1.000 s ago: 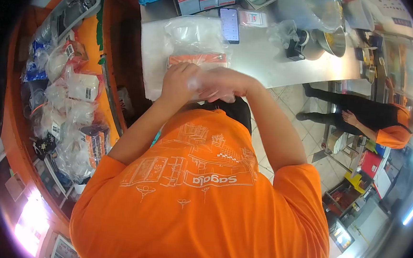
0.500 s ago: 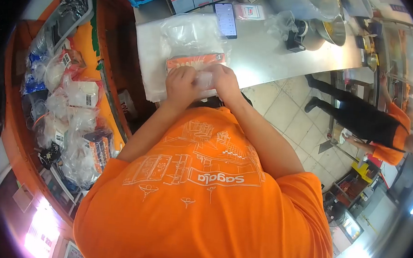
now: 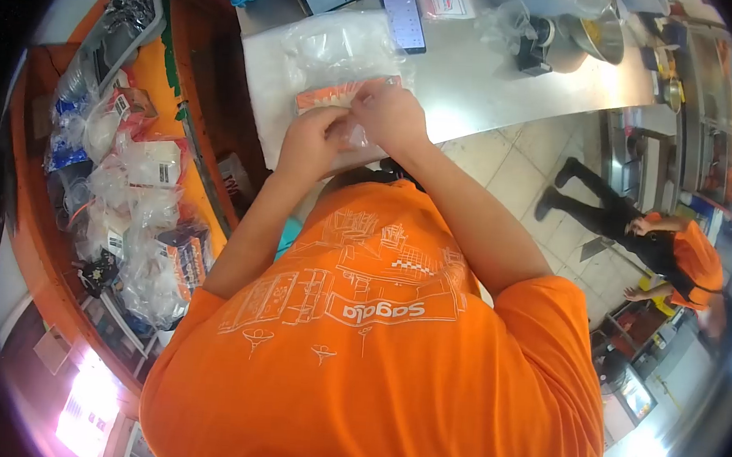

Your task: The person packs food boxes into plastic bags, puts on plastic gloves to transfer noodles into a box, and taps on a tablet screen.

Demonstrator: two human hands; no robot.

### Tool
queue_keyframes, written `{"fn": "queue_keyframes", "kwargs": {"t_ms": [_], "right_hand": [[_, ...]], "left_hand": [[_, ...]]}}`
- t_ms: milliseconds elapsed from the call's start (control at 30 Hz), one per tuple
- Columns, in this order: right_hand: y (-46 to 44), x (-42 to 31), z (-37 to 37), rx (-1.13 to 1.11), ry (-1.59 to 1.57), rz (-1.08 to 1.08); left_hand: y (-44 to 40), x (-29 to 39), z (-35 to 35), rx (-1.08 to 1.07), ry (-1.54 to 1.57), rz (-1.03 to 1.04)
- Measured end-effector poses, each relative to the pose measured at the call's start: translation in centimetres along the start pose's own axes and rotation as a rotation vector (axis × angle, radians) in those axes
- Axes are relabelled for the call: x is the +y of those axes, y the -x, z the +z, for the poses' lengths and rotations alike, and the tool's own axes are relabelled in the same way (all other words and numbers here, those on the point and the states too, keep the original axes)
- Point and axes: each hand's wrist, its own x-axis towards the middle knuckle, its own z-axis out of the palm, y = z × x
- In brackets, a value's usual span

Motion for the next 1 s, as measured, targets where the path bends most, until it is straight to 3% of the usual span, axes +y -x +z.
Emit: {"fn": "queue_keyframes", "kwargs": {"t_ms": [33,100,333,400,700,1000], "right_hand": [[0.0,0.3,0.5,-0.001,-0.016,0.002],[0.0,1.3,1.6,0.215,0.055,-0.17],[0.4,2.7,3.8,0.393,0.035,-0.207],[0.3,2.7,3.9,0.45,-0.027,-0.249],[0.1,2.8,4.2,0.486,-0.055,-0.255],[-0.2,3.2,4.1,0.435,0.039,-0.321]], "left_hand": [[-0.1,0.2,-0.5,-0.01,-0.012,0.0],[-0.5,1.0,-1.2,0.017,0.09,-0.225],[-2.6,1.5,1.5,0.165,0.154,-0.393],[-2.5,1.1,2.1,0.314,0.067,-0.311],[-1.5,0.9,2.1,0.309,0.096,-0.201],[-1.7,0.5,2.3,0.307,0.138,-0.271]]}}
